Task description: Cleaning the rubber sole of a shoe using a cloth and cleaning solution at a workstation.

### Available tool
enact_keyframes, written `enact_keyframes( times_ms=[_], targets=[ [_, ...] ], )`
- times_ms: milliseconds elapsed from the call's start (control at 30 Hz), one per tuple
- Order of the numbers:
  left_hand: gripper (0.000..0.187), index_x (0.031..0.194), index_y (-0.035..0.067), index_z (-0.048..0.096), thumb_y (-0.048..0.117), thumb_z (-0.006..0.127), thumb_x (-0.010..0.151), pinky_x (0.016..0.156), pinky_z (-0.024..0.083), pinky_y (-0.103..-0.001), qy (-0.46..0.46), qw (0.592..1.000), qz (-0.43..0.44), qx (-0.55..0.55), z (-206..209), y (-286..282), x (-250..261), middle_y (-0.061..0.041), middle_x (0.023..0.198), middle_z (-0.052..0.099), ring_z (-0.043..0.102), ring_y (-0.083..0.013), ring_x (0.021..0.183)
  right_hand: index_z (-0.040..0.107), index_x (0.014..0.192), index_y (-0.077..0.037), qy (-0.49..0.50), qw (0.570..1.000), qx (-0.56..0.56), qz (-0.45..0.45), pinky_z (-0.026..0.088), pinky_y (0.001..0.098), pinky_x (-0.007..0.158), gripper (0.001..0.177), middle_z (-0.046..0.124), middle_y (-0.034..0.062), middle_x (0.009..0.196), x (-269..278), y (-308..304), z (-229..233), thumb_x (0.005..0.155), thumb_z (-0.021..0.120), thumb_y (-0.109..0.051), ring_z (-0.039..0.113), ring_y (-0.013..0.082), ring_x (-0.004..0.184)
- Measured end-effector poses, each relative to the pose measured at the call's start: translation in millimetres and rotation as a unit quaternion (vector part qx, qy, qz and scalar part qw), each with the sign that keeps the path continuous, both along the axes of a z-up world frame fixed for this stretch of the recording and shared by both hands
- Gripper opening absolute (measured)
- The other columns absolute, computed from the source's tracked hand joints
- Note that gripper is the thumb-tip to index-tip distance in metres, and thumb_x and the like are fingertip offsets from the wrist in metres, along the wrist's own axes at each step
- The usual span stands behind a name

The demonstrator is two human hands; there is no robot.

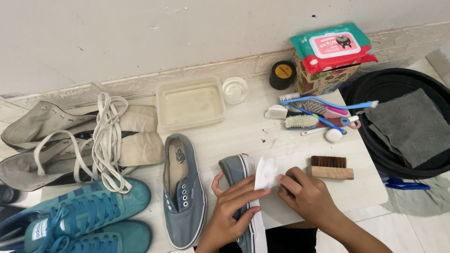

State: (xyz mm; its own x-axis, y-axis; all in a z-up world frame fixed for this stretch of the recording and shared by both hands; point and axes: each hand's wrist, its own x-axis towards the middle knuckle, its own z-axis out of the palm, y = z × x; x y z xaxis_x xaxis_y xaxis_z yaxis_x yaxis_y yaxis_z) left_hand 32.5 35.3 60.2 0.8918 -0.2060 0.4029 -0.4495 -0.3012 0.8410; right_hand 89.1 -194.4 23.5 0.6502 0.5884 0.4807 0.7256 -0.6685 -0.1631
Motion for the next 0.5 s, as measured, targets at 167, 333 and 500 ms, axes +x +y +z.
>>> enact_keyframes(
  times_ms=[167,333,500],
  targets=[
    [0.029,0.121,0.019,0.067,0.014,0.062,0.093,0.112,-0.004,-0.053,0.004,1.0,-0.001,0.001,0,-1,0,-0.005,0.128,0.069,0.061,-0.024,0.127,0.054,0.107,-0.012,-0.017,1.0,0.006,0.012,0.039,0.0265,0.041,0.028,0.057,0.0057,0.087,1,0,1,0.082,0.068,-0.009,0.052,0.0169,0.053],
    [0.03,0.121,0.019,0.067,0.013,0.063,0.093,0.112,-0.004,-0.053,0.001,1.0,-0.002,0.003,0,0,0,-0.004,0.127,0.069,0.061,-0.0246,0.128,0.053,0.107,-0.01,0.002,0.999,0.03,0.024,0.042,0.0269,0.044,0.029,0.057,0.0073,0.087,2,0,1,0.082,0.068,-0.006,0.053,0.0179,0.054],
    [0.033,0.125,0.019,0.064,0.014,0.063,0.092,0.111,-0.003,-0.053,0.003,1.0,-0.007,0.008,0,0,0,-0.005,0.131,0.067,0.06,-0.0248,0.129,0.051,0.102,0.0,0.23,0.941,0.248,-0.011,0.044,0.0327,0.081,0.029,0.054,0.0118,0.091,6,-6,7,0.085,0.067,-0.018,0.055,0.0233,0.083]
  ],
)
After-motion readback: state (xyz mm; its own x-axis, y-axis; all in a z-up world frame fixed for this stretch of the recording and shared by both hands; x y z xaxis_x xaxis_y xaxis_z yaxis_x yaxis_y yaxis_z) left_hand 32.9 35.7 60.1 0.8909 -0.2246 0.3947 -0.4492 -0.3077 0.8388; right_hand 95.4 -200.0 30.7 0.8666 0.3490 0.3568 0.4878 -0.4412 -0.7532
